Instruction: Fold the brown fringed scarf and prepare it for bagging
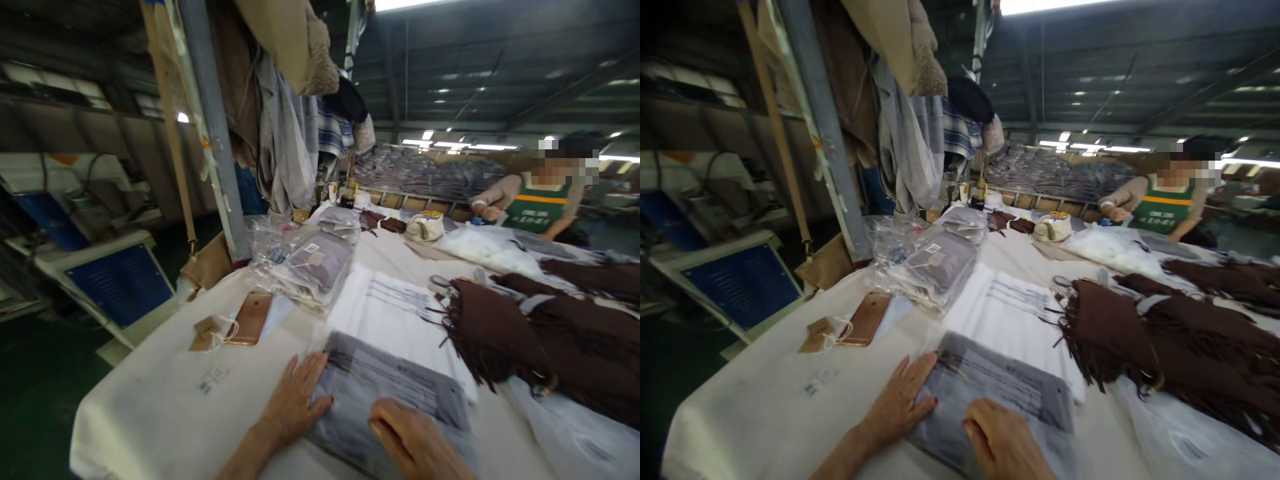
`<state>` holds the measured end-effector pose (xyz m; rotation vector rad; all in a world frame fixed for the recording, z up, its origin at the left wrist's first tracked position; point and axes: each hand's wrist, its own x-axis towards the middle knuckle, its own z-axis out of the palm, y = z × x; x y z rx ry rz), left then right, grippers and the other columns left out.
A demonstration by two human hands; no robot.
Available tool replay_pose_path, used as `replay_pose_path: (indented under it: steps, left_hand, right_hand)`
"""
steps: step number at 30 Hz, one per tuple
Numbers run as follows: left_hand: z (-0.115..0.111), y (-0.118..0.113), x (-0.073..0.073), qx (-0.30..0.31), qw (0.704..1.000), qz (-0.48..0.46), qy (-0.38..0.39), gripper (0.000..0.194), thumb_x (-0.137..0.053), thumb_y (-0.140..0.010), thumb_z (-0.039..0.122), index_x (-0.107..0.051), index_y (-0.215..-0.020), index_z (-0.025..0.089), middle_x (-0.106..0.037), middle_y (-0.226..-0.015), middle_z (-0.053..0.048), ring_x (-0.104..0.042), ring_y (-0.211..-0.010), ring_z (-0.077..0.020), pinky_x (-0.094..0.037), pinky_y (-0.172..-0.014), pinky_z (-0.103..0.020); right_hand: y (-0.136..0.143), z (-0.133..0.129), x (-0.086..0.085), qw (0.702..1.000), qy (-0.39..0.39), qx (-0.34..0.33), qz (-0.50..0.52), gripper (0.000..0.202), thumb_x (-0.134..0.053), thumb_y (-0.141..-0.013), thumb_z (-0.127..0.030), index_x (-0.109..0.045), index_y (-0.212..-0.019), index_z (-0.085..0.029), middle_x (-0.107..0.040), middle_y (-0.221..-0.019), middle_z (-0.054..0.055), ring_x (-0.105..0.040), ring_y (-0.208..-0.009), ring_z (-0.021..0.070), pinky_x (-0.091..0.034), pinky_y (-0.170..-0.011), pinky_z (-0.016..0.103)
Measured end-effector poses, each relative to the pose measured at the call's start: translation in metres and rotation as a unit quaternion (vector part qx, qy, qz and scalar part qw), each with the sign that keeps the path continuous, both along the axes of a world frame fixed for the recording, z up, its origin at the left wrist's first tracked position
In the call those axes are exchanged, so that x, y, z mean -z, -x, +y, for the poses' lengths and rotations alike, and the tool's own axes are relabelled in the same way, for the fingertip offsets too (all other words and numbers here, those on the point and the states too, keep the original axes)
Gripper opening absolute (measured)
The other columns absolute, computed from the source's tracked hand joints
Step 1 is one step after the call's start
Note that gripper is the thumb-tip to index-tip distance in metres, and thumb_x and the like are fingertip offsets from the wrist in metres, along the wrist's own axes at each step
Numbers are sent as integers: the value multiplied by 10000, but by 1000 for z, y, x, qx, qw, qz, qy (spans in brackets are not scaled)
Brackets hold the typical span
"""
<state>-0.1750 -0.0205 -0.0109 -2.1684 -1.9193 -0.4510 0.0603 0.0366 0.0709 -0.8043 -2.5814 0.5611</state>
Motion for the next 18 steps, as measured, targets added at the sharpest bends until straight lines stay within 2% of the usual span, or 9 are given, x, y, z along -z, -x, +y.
replay_pose_path:
  steps: [1, 3, 6, 8, 10, 12, 13, 15, 18]
  left_hand:
    - [-1, 0, 1, 3, 1000, -6, -5, 676, -313, -921, 501, 32, -1419, 202, -363, -1427, -69, -374, -1303, -202, -362, -1043, -470]
    - [-2, -1, 3, 7, 1000, -16, -14, 713, -310, -921, 504, 121, -1403, 202, -358, -1430, -73, -373, -1304, -206, -355, -1045, -479]
    - [-1, 0, 3, 5, 999, -29, -17, 741, -323, -912, 519, 138, -1399, 205, -358, -1433, -70, -368, -1306, -208, -345, -1054, -471]
    - [-1, -1, 2, 6, 999, -34, -12, 731, -331, -908, 526, 96, -1410, 210, -352, -1439, -64, -358, -1312, -205, -331, -1066, -462]
    - [-1, -1, 1, 8, 999, -39, -4, 697, -336, -906, 525, 21, -1422, 222, -337, -1447, -60, -347, -1319, -205, -316, -1077, -460]
    - [-2, -1, -2, 11, 999, -46, 10, 658, -340, -904, 528, -70, -1426, 234, -326, -1453, -59, -340, -1323, -209, -314, -1079, -468]
    - [-3, -1, -3, 12, 999, -50, 18, 640, -338, -903, 529, -112, -1424, 235, -322, -1455, -62, -337, -1325, -213, -316, -1077, -478]
    - [-4, 0, -6, 12, 998, -58, 34, 611, -326, -907, 526, -171, -1416, 227, -321, -1453, -67, -334, -1326, -220, -322, -1071, -501]
    - [-4, 0, -9, 11, 998, -59, 34, 588, -317, -915, 512, -190, -1413, 226, -330, -1447, -63, -344, -1321, -217, -334, -1066, -501]
  right_hand:
    - [19, 9, -11, 995, -21, -42, -87, 210, -437, -885, -234, -603, -758, -216, -653, -716, -19, -603, -651, 125, -454, -604, 241]
    - [55, 26, -23, 980, -47, -55, -185, 208, -440, -851, -152, -627, -780, -208, -688, -780, 4, -634, -748, 149, -454, -678, 253]
    - [95, 45, -21, 970, -48, -32, -237, 149, -540, -745, -131, -659, -687, -198, -705, -750, 36, -653, -760, 190, -457, -673, 270]
    - [107, 57, -17, 964, -41, 1, -263, 35, -631, -651, -184, -665, -644, -184, -702, -720, 67, -658, -721, 225, -457, -609, 282]
    - [106, 70, -18, 958, -36, 52, -278, 171, -703, -576, -291, -676, -680, -159, -700, -739, 112, -659, -716, 266, -454, -568, 303]
    - [94, 83, -23, 952, -29, 103, -287, 328, -720, -553, -418, -677, -722, -140, -695, -759, 142, -659, -720, 288, -455, -555, 321]
    - [85, 88, -25, 949, -26, 124, -288, 357, -699, -580, -462, -674, -733, -141, -693, -760, 141, -659, -722, 285, -459, -559, 325]
    - [61, 90, -25, 944, -29, 158, -289, 322, -590, -718, -460, -667, -772, -152, -691, -767, 123, -658, -733, 265, -472, -599, 339]
    - [22, 65, -6, 955, -84, 169, -230, 319, -374, -884, -360, -643, -940, -198, -682, -908, 102, -644, -863, 237, -487, -759, 382]
